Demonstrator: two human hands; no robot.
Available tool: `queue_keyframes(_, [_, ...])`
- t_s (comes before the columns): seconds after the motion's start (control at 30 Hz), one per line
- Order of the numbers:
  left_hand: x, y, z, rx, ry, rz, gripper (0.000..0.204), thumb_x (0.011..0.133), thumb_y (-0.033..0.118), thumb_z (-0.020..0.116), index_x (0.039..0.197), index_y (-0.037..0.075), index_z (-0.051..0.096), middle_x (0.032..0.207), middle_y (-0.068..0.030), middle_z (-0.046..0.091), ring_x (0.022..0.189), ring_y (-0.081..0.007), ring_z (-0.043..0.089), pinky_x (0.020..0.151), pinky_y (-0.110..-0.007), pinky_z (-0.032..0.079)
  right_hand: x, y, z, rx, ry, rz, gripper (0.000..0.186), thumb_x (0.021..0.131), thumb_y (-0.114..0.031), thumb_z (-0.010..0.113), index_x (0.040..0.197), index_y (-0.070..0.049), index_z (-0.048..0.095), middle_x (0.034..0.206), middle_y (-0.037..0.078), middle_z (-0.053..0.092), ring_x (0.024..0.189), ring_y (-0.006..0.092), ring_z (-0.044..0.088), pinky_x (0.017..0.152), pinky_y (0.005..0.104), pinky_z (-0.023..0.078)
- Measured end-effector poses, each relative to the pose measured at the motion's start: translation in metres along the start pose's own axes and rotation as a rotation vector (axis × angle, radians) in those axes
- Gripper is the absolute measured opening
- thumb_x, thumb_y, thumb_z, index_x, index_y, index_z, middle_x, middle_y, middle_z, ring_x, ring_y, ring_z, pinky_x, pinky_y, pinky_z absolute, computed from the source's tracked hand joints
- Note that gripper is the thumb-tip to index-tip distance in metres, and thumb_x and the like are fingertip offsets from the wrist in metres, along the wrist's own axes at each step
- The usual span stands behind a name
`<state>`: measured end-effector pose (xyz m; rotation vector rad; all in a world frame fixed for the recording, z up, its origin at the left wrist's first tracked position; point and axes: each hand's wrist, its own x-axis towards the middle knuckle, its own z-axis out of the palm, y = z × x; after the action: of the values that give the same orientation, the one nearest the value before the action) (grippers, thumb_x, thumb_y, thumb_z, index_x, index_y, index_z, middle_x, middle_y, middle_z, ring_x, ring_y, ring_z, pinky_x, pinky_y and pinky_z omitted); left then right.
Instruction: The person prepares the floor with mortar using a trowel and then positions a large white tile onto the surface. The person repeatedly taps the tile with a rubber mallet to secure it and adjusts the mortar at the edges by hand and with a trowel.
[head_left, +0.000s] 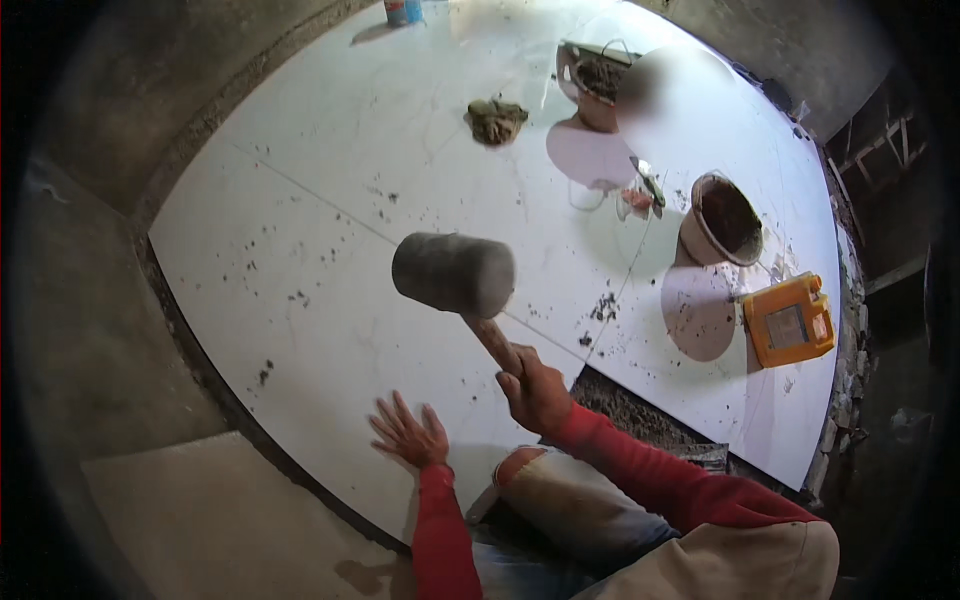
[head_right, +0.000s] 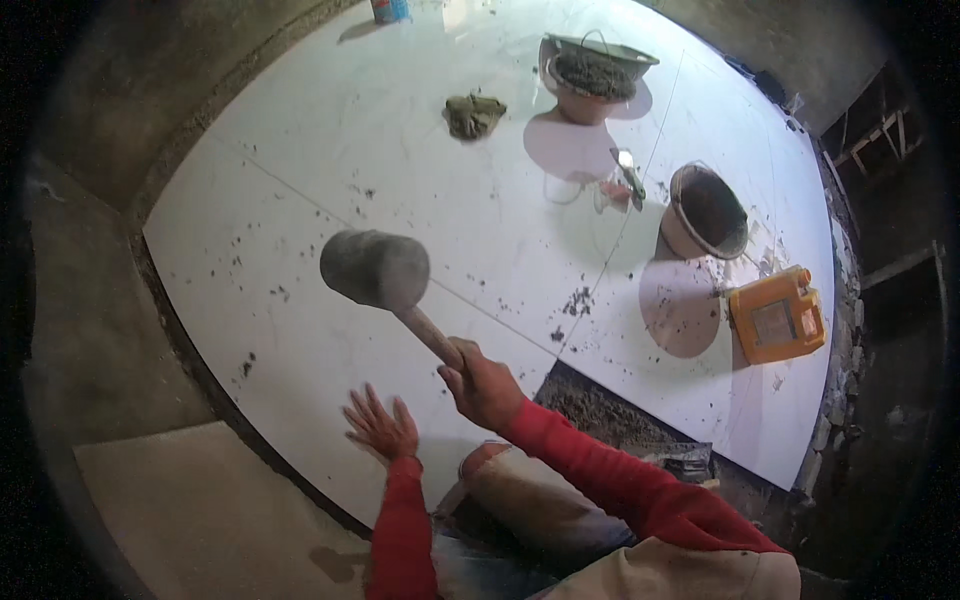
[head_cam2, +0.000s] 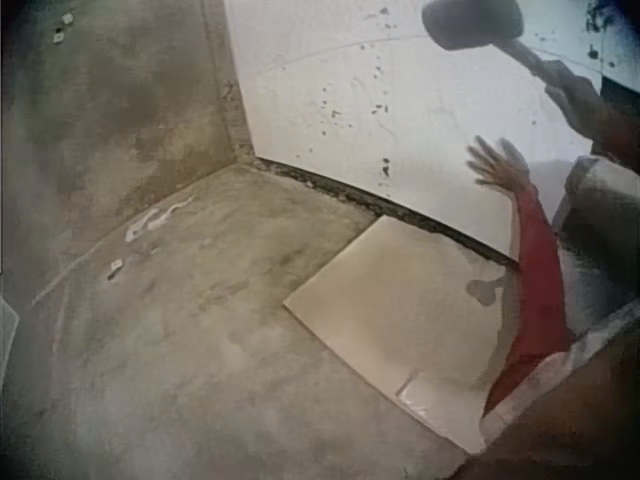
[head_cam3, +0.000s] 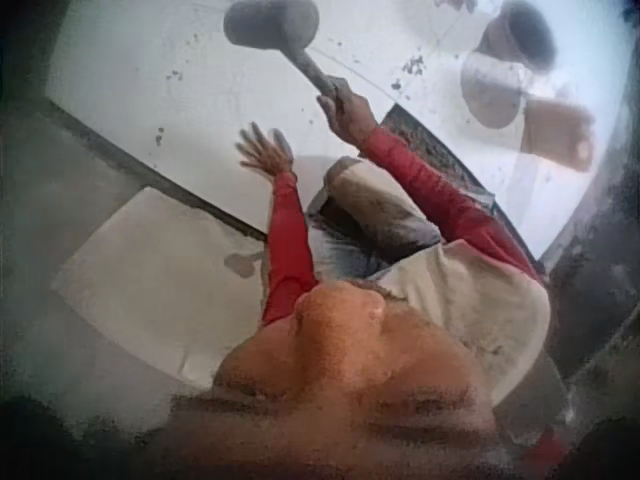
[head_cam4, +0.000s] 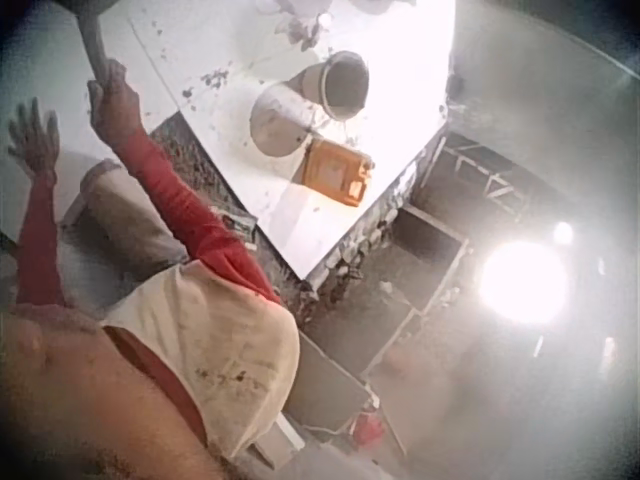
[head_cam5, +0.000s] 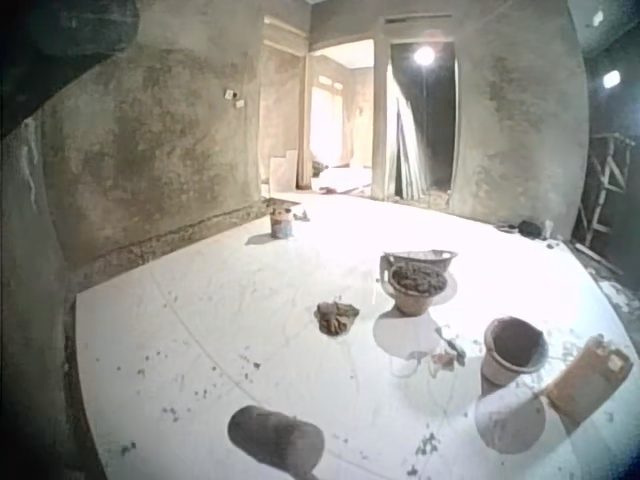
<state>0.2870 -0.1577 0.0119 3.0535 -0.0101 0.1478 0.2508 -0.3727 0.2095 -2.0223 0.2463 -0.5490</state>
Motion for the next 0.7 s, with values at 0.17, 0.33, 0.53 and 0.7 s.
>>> queue_keyframes(0.17, [-0.001,0.017,0.014,-0.015,-0.069,0.034,0.065,0.094,0.050,0.045,0.152,0.026,0.030,0.161,-0.0066,0.020,0.147,-0.0399,0.015,0.107,-0.074,0.014,-0.064,0.139,0.016,-0.359,-0.325,0.269,0.031,0.095,-0.027,0.058,0.111,-0.005,0.042,0.068,0.024,0.061,0.061,0.0478,0.060,0.053,0.0565,0.045])
queue_keyframes(0.33, [0.006,0.005,0.014,0.035,-0.013,-0.006,0.064,0.096,0.053,0.040,0.153,0.027,0.027,0.161,-0.0044,0.020,0.147,-0.0385,0.016,0.106,-0.074,0.017,-0.049,0.056,0.029,-0.033,-0.281,0.218,0.035,0.098,-0.035,0.053,0.108,-0.003,0.041,0.067,0.025,0.061,0.061,0.0482,0.060,0.054,0.0573,0.045])
queue_keyframes(0.53, [0.004,0.013,0.020,-0.001,0.015,0.020,0.063,0.097,0.056,0.036,0.153,0.029,0.025,0.161,-0.0036,0.019,0.147,-0.0376,0.016,0.108,-0.073,0.012,-0.089,0.123,0.025,-0.406,-0.549,0.459,0.030,0.100,-0.033,0.048,0.108,-0.005,0.040,0.069,0.025,0.061,0.063,0.0490,0.059,0.056,0.0562,0.046])
queue_keyframes(0.7, [0.006,0.011,0.022,0.042,0.022,0.012,0.063,0.097,0.056,0.036,0.153,0.030,0.025,0.160,-0.0045,0.021,0.147,-0.0380,0.017,0.108,-0.073,0.013,-0.094,0.103,0.013,-0.145,-0.292,0.324,0.034,0.100,-0.035,0.050,0.108,-0.005,0.039,0.066,0.025,0.061,0.064,0.0482,0.061,0.056,0.0559,0.045])
